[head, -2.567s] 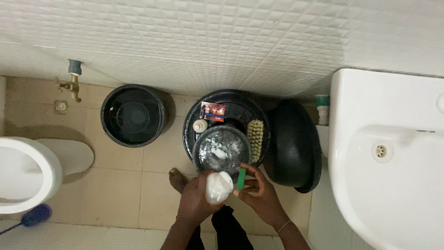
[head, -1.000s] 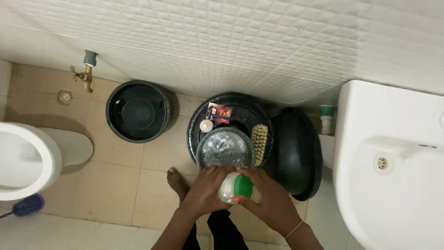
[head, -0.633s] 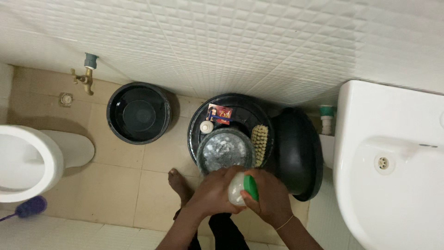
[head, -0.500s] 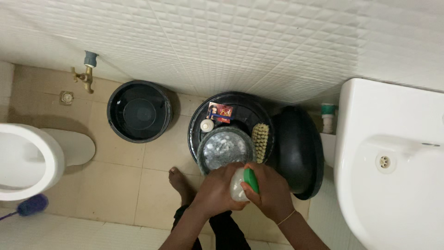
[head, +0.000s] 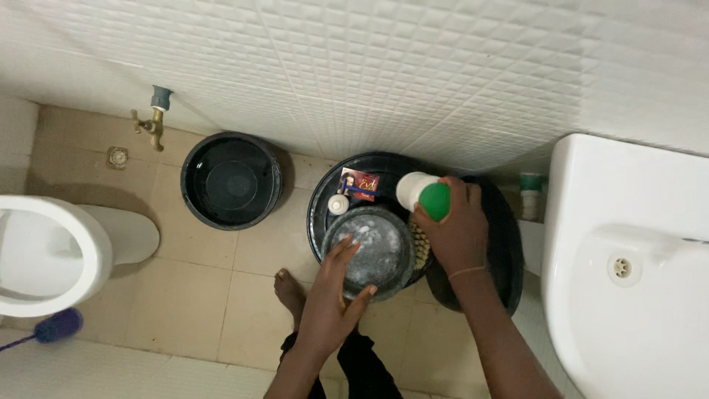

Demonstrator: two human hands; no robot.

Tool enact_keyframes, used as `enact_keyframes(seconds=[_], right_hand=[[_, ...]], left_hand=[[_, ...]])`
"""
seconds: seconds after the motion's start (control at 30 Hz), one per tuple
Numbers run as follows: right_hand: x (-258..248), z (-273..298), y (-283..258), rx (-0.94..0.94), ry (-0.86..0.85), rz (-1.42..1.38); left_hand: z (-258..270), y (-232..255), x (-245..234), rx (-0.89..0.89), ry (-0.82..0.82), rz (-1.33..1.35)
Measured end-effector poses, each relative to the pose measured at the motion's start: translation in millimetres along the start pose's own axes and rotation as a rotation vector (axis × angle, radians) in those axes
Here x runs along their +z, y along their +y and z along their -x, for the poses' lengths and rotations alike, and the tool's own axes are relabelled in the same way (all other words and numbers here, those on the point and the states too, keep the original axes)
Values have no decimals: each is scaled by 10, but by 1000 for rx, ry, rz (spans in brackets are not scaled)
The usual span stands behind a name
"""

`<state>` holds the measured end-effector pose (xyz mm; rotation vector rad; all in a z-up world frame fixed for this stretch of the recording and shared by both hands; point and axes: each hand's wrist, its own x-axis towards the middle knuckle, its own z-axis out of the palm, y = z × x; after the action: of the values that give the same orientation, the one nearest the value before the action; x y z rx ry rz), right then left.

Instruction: The person cleans a bathroom sink. They fill a bowl with water and liquid soap, then use a sponge to scrub the basin, faucet, and surrounding edges.

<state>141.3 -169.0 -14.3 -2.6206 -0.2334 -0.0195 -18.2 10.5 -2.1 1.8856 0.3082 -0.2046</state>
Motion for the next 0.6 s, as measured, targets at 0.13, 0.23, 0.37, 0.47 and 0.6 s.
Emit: enact_keyframes(seconds=[0.13,0.23,0.37,0.47,0.6], right_hand=[[390,-200,172,-42,-72,18],[594,-288,207,2,-201,60],[742,-277,224,-55,-210,63],[814,-256,211,-41,-263,134],[804,-207,191,-73,-273,192]], left_hand=[[173,-56,-25,-65,-6,-18],[280,-93,-65,-137,-34,-2],[376,-157,-125,-184,-43,9],[420,-190,-160,-209,-44,16],[469,-226,-199,-162,-39,-23]])
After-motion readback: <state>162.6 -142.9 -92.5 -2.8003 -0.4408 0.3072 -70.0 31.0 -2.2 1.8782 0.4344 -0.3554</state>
